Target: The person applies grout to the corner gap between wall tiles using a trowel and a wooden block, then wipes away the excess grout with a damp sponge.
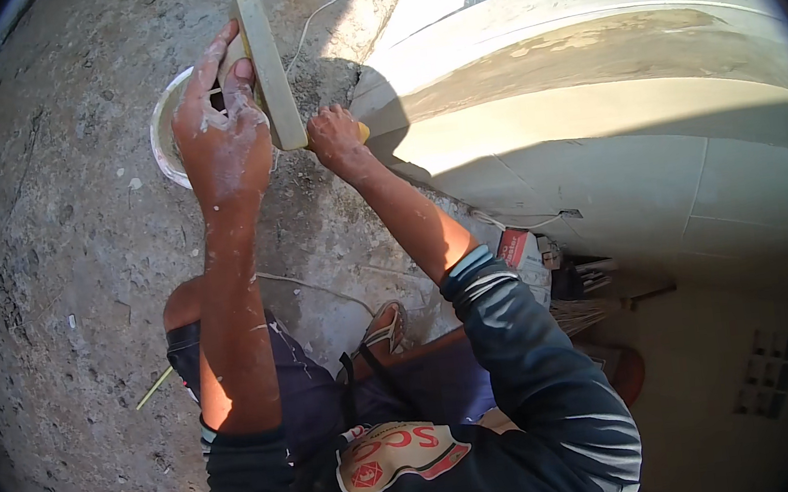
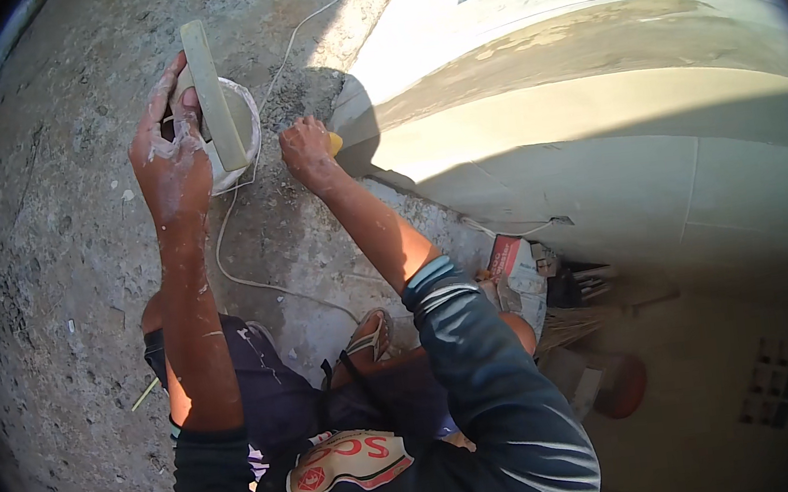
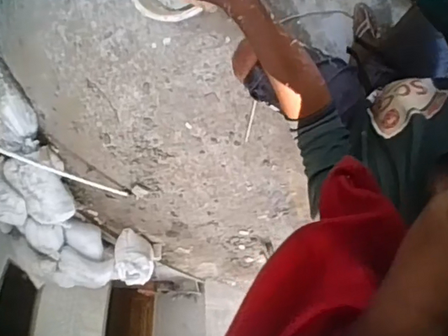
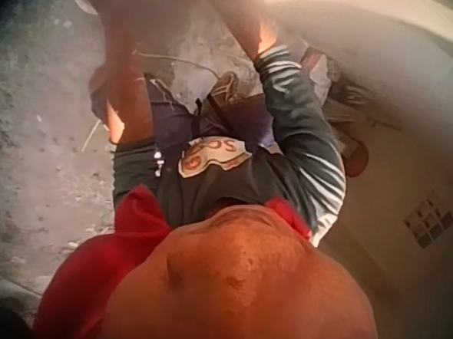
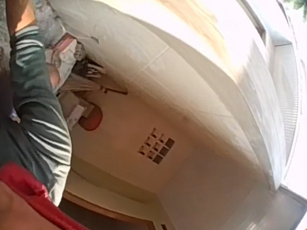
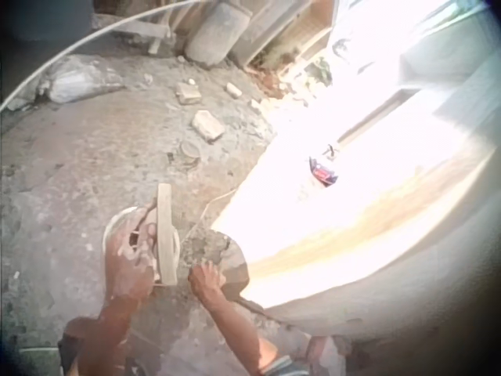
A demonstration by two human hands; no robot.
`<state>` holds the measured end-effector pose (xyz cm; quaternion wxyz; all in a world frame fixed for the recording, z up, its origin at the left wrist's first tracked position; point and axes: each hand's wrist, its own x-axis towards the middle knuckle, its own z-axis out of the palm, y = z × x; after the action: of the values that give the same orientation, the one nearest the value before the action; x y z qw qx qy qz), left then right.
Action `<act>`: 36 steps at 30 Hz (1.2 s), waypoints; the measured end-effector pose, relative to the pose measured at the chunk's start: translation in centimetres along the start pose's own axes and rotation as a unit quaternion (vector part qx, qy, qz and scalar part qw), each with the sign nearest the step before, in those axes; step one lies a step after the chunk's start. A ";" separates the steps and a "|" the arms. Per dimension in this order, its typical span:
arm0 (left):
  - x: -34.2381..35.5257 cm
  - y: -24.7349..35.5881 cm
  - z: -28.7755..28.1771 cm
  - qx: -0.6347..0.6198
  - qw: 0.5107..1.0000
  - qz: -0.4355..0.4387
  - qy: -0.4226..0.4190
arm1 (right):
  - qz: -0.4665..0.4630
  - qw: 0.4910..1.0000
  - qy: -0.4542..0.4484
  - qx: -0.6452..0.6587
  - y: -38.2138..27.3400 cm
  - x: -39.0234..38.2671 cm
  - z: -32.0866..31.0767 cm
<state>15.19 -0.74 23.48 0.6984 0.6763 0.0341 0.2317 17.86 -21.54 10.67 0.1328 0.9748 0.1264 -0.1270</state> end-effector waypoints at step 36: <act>-8.9 -11.6 16.6 -0.101 0.968 -0.152 -0.174 | 0.240 0.887 0.320 0.230 16.7 -39.7 -17.0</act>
<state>16.52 -19.19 11.33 0.7852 0.6191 -0.0089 0.0034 -10.97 -40.66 41.46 -0.1162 0.9665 -0.1086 0.2017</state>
